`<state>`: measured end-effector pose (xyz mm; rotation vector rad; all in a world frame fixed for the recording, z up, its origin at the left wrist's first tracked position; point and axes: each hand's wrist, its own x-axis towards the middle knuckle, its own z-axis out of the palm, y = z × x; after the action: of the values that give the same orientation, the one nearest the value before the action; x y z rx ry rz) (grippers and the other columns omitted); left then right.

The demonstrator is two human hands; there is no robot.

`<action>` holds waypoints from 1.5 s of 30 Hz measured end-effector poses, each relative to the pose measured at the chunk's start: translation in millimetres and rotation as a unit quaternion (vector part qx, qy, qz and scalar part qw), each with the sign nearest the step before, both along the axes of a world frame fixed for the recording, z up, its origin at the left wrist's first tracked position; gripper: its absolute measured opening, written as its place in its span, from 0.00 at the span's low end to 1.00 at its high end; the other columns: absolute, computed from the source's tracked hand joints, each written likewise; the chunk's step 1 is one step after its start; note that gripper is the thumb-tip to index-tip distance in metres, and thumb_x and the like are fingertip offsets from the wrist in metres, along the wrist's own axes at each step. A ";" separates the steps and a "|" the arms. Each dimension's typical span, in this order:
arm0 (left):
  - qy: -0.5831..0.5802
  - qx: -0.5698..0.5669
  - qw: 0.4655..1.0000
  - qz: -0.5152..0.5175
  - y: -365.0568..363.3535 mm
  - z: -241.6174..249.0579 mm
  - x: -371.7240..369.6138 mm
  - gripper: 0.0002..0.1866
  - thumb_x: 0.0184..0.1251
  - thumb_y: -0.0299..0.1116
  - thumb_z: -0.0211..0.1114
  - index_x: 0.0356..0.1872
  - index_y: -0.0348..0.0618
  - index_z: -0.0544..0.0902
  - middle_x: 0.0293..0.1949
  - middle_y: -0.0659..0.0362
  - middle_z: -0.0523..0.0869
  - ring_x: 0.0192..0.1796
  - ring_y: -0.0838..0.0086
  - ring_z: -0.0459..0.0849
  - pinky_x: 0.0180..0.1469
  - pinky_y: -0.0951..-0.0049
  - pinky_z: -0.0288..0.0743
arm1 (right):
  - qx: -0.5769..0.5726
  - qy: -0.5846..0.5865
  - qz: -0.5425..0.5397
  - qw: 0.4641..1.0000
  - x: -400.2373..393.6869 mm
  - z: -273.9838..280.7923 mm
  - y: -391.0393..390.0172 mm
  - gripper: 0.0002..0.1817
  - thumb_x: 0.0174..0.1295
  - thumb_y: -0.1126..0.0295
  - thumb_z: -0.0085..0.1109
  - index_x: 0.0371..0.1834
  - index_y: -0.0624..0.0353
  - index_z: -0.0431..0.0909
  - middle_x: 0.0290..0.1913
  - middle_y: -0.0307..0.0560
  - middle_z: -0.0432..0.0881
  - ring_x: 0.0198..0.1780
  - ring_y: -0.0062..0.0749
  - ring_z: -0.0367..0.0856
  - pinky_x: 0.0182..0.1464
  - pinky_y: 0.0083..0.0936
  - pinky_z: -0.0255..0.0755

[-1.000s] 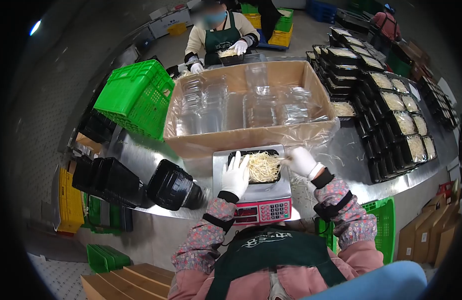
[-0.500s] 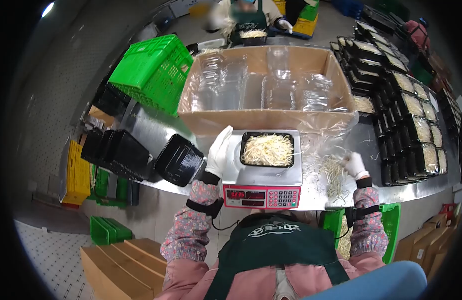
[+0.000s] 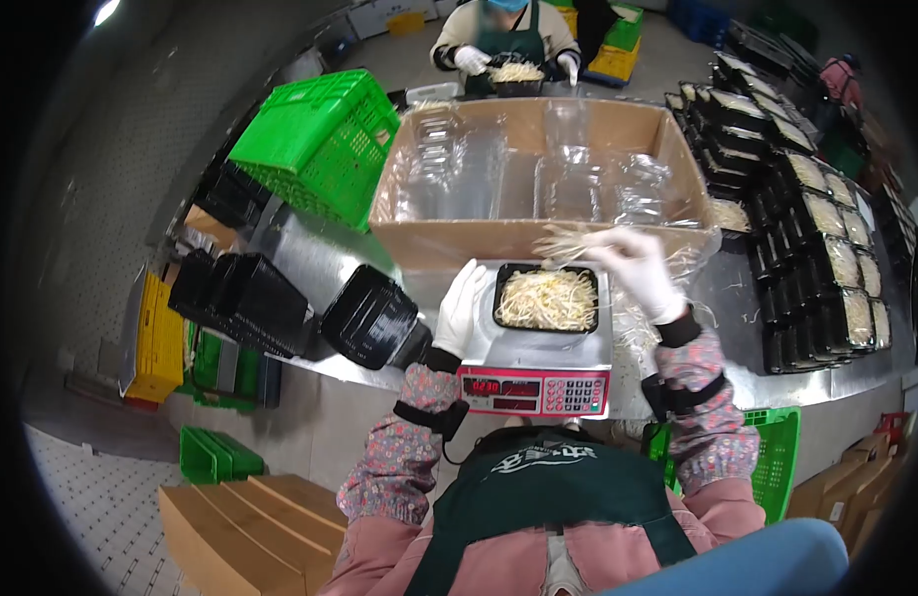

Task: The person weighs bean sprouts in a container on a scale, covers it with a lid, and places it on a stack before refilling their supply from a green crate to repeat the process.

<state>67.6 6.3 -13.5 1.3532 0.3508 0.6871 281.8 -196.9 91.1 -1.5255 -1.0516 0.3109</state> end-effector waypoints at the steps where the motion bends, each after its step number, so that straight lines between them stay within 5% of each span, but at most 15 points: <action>1: -0.017 0.022 1.000 -0.014 0.6 -8.6 2.8 0.24 0.79 0.34 0.45 0.69 0.31 0.61 0.64 0.46 0.72 0.66 0.65 0.72 0.68 0.70 0.64 | 0.017 -0.046 0.023 0.999 -9.0 -6.6 12.1 0.07 0.59 0.74 0.66 0.40 0.62 0.85 0.39 0.44 0.87 0.41 0.23 0.83 0.45 0.21 0.76; 4: 0.018 0.016 1.000 -0.016 -0.3 -16.4 3.2 0.24 0.79 0.35 0.45 0.69 0.31 0.62 0.64 0.47 0.73 0.66 0.65 0.72 0.67 0.71 0.64 | -0.173 -0.296 0.047 0.938 -10.7 -69.7 35.1 0.12 0.57 0.62 0.65 0.40 0.55 0.85 0.37 0.48 0.84 0.42 0.41 0.80 0.49 0.35 0.74; 9: 0.062 0.024 0.997 0.029 13.3 0.3 -17.9 0.25 0.77 0.35 0.49 0.68 0.29 0.63 0.63 0.47 0.74 0.65 0.66 0.73 0.67 0.72 0.64 | -0.166 -0.266 0.070 0.947 -4.0 -48.6 6.8 0.20 0.51 0.63 0.69 0.48 0.55 0.83 0.46 0.46 0.84 0.52 0.42 0.77 0.58 0.35 0.70; 10: 0.124 0.156 0.979 0.047 30.3 -7.9 -25.1 0.25 0.76 0.34 0.49 0.68 0.30 0.64 0.63 0.45 0.74 0.66 0.64 0.73 0.68 0.70 0.63 | -0.149 -0.248 0.058 0.955 1.4 -42.7 -1.8 0.20 0.51 0.65 0.70 0.49 0.56 0.83 0.48 0.47 0.84 0.53 0.42 0.78 0.59 0.34 0.70; 14: 0.144 0.265 0.950 0.078 34.9 24.0 -24.6 0.25 0.74 0.36 0.51 0.68 0.33 0.65 0.64 0.44 0.73 0.67 0.61 0.71 0.68 0.68 0.62 | -0.181 -0.203 0.006 0.962 32.8 -44.1 -34.6 0.36 0.47 0.59 0.74 0.62 0.54 0.74 0.62 0.55 0.74 0.64 0.48 0.70 0.65 0.37 0.66; 18: 0.184 0.475 0.860 0.027 3.8 38.9 23.9 0.32 0.67 0.40 0.60 0.68 0.33 0.64 0.66 0.43 0.69 0.71 0.53 0.63 0.71 0.62 0.57 | -0.263 -0.262 -0.022 0.928 12.5 -40.0 -25.3 0.48 0.41 0.56 0.77 0.70 0.52 0.65 0.69 0.64 0.64 0.67 0.56 0.65 0.67 0.39 0.64; 20: 0.221 0.632 0.743 -0.010 -28.3 46.8 48.4 0.37 0.65 0.48 0.61 0.69 0.36 0.62 0.67 0.43 0.67 0.71 0.49 0.61 0.71 0.53 0.54 | -0.355 -0.290 0.047 0.887 2.1 -38.0 -10.4 0.56 0.38 0.55 0.78 0.74 0.51 0.57 0.73 0.69 0.54 0.69 0.62 0.62 0.68 0.40 0.63; 24: 0.228 0.625 0.737 -0.124 -60.6 0.4 61.0 0.40 0.64 0.54 0.59 0.70 0.38 0.62 0.70 0.44 0.63 0.71 0.49 0.59 0.71 0.43 0.47 | -0.413 -0.322 0.069 0.849 15.6 -62.2 -5.6 0.35 0.40 0.58 0.75 0.56 0.55 0.78 0.50 0.62 0.80 0.49 0.52 0.81 0.51 0.39 0.76; 25: 0.230 0.622 0.739 -0.120 -59.7 -6.8 60.4 0.39 0.64 0.54 0.59 0.69 0.38 0.62 0.69 0.44 0.64 0.71 0.49 0.59 0.71 0.44 0.47 | -0.324 -0.328 0.043 0.886 18.0 -80.8 -11.9 0.21 0.42 0.59 0.71 0.40 0.56 0.85 0.32 0.54 0.84 0.38 0.48 0.84 0.42 0.41 0.77; 26: 0.227 0.622 0.741 -0.119 -56.7 -12.6 61.3 0.39 0.64 0.54 0.59 0.69 0.38 0.63 0.69 0.45 0.64 0.71 0.49 0.59 0.72 0.45 0.47 | -0.265 -0.339 0.004 0.903 12.6 -87.7 -15.2 0.13 0.47 0.61 0.66 0.33 0.56 0.85 0.28 0.54 0.83 0.35 0.50 0.83 0.40 0.41 0.77; 32: 0.259 0.640 0.716 -0.106 -57.0 -9.4 71.1 0.36 0.64 0.48 0.58 0.70 0.43 0.62 0.67 0.47 0.68 0.69 0.52 0.63 0.69 0.47 0.54 | -0.281 -0.347 -0.041 0.894 11.7 -91.9 -18.0 0.11 0.53 0.61 0.63 0.26 0.56 0.83 0.25 0.54 0.82 0.31 0.51 0.82 0.37 0.42 0.76; 36: 0.249 0.640 0.720 -0.099 -57.2 -9.8 66.0 0.37 0.64 0.49 0.59 0.71 0.42 0.61 0.68 0.47 0.66 0.71 0.51 0.61 0.71 0.47 0.52 | -0.274 -0.229 -0.051 0.933 32.7 -42.7 -56.1 0.12 0.53 0.61 0.65 0.26 0.59 0.83 0.26 0.55 0.82 0.31 0.49 0.83 0.37 0.40 0.75; 40: 0.238 0.579 0.773 -0.102 -46.6 0.6 57.1 0.41 0.59 0.47 0.64 0.72 0.42 0.60 0.71 0.48 0.63 0.73 0.52 0.59 0.72 0.48 0.49 | -0.286 -0.169 -0.134 0.933 63.6 -54.6 -100.2 0.11 0.51 0.62 0.67 0.26 0.60 0.83 0.26 0.55 0.82 0.30 0.50 0.82 0.36 0.39 0.75; 44: 0.224 0.526 0.819 -0.039 -30.9 8.3 40.9 0.37 0.57 0.33 0.64 0.69 0.39 0.63 0.65 0.44 0.70 0.69 0.49 0.65 0.71 0.54 0.55 | -0.402 -0.331 -0.142 0.842 83.5 -117.9 -130.2 0.15 0.51 0.55 0.67 0.28 0.58 0.84 0.28 0.54 0.83 0.33 0.50 0.83 0.40 0.41 0.77; 45: 0.212 0.484 0.848 -0.040 -28.2 5.5 39.0 0.36 0.57 0.32 0.64 0.69 0.37 0.63 0.65 0.44 0.70 0.68 0.49 0.66 0.71 0.55 0.56 | -0.418 -0.317 -0.141 0.840 69.0 -97.9 -119.7 0.18 0.51 0.53 0.65 0.35 0.56 0.85 0.32 0.54 0.84 0.36 0.50 0.84 0.43 0.41 0.77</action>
<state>106.6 -21.9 -7.9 2.4950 0.2948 0.4854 350.7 -316.6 -6.8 -2.6739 -1.2386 0.0312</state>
